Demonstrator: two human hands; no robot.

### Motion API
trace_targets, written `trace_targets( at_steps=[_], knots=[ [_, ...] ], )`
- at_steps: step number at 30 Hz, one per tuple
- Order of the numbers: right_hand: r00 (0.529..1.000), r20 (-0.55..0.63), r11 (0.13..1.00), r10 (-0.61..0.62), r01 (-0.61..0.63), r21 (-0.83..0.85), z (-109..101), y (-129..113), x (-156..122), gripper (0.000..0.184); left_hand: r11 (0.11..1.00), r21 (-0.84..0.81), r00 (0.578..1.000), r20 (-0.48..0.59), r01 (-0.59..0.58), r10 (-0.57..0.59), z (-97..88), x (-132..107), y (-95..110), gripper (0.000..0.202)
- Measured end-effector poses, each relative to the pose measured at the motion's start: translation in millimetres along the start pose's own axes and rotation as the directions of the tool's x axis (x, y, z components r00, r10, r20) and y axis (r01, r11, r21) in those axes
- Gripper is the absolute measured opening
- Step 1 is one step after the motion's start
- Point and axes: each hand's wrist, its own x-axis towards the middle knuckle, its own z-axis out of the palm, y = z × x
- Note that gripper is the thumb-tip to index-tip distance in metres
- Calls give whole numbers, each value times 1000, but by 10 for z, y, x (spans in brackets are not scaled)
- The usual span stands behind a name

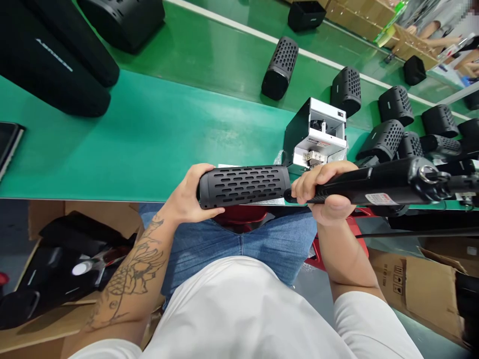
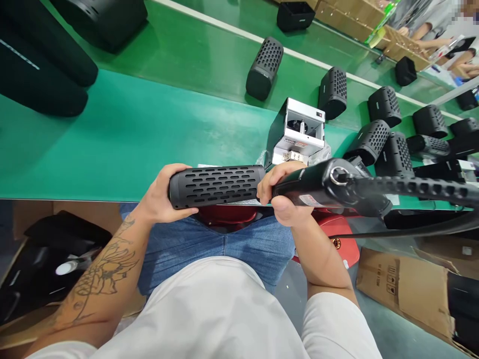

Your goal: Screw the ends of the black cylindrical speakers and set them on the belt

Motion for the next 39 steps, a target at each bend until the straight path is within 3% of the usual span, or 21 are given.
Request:
trace_targets(
  at_steps=[7,12,14,17,19,20,22,27,32,37,39],
  knots=[
    [987,153,994,50,-64,85,-176,8,-3,30,1000,15,1000,3,-20,20,38,-7,-36,120],
    [983,167,994,74,-86,66,-97,-80,-86,26,996,36,995,-42,-88,89,82,-22,-63,120],
    [992,109,997,67,-70,24,-93,-191,-83,32,993,40,991,-70,-113,116,107,-31,-78,119],
    [993,-95,996,-64,57,-71,-251,-320,71,42,993,60,990,-94,-98,103,142,-56,-109,122],
    [939,-279,968,-203,150,-199,-452,-284,264,42,993,68,989,-108,-94,102,159,-77,-134,125],
    [881,-372,940,-293,193,-282,-563,-220,365,46,992,70,987,-117,-102,110,165,-86,-146,124],
    [808,-473,900,-352,153,-408,-764,-27,527,52,990,76,983,-133,-120,130,173,-97,-165,123],
    [820,-514,891,-251,-12,-454,-963,315,492,55,987,56,977,-143,-152,158,184,-84,-167,121],
    [865,-490,925,-106,-95,-368,-856,68,211,49,996,31,989,-122,-85,88,195,-67,-143,121],
    [833,-461,884,-304,66,-464,-825,-5,251,48,998,35,993,-104,-46,50,202,-58,-139,125],
    [842,-452,878,-295,52,-475,-870,95,302,45,998,52,995,-99,-27,32,202,-55,-142,126]
  ],
)
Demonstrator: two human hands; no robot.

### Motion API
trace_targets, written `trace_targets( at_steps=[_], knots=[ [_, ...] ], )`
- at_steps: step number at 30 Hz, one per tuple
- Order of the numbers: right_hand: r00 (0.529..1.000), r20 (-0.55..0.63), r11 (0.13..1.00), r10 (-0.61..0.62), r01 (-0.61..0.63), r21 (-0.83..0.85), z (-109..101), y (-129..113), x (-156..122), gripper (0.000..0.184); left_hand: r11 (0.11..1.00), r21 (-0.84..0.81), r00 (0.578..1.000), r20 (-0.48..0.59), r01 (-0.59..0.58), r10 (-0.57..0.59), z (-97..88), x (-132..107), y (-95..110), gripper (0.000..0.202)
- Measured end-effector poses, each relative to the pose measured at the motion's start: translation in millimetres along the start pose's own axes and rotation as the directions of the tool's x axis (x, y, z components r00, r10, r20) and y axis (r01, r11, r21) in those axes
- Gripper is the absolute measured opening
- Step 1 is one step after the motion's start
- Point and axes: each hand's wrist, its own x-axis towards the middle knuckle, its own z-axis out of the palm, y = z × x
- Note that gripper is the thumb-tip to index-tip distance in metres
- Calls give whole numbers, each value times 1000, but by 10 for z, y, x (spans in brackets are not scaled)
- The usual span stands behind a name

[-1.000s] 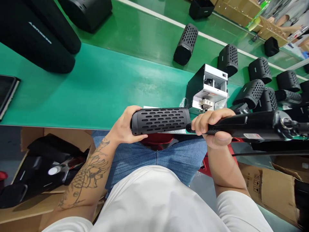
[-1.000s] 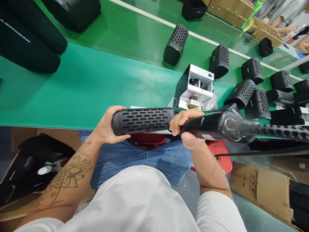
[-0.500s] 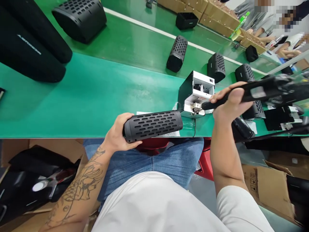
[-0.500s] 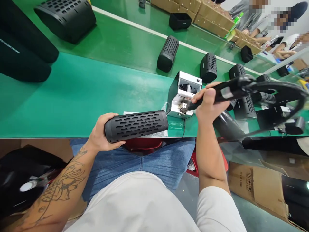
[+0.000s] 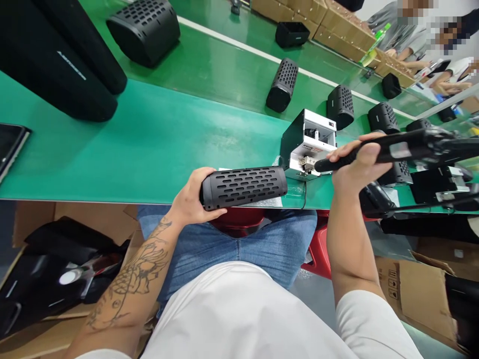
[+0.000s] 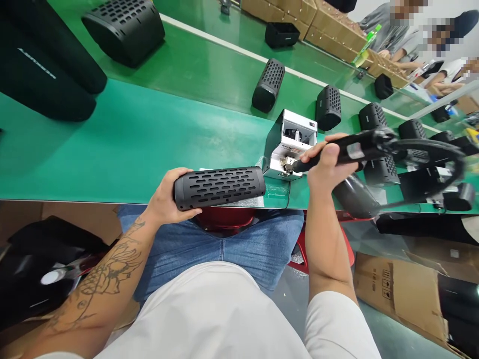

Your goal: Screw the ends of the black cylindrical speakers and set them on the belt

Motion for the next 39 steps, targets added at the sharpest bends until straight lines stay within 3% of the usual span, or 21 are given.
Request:
trace_targets(
  at_steps=[5,10,16,20,24,31,34,37,39],
  knots=[
    [1000,0,1000,11,-11,-19,-1,252,1,53,1000,6,1000,2,-9,9,2,-3,-18,125],
    [1000,-19,1000,-7,7,-13,-88,241,-38,55,996,7,995,-22,-94,94,-6,-21,-60,122],
    [989,-83,987,-122,130,91,-84,320,-107,46,997,38,998,22,-62,61,-48,-33,-94,129],
    [998,-24,997,-65,66,43,-101,360,-142,56,1000,21,1000,20,-20,19,-66,-49,-126,131],
    [999,-19,999,-36,36,4,-192,251,-158,57,998,-51,999,0,37,-37,-58,-110,-161,143],
    [976,-66,978,-209,207,-26,-159,226,-295,62,989,-145,983,-178,18,-44,34,-203,-102,123],
    [987,-60,988,-151,152,8,-70,304,-321,68,995,-102,962,-268,16,-43,74,-182,-80,119],
    [998,-57,999,-27,29,42,-6,288,-292,67,998,-23,911,-410,-64,49,108,-248,-50,100],
    [998,-66,995,23,-16,103,8,197,-255,59,984,97,839,-514,-147,177,140,-365,47,82]
  ],
)
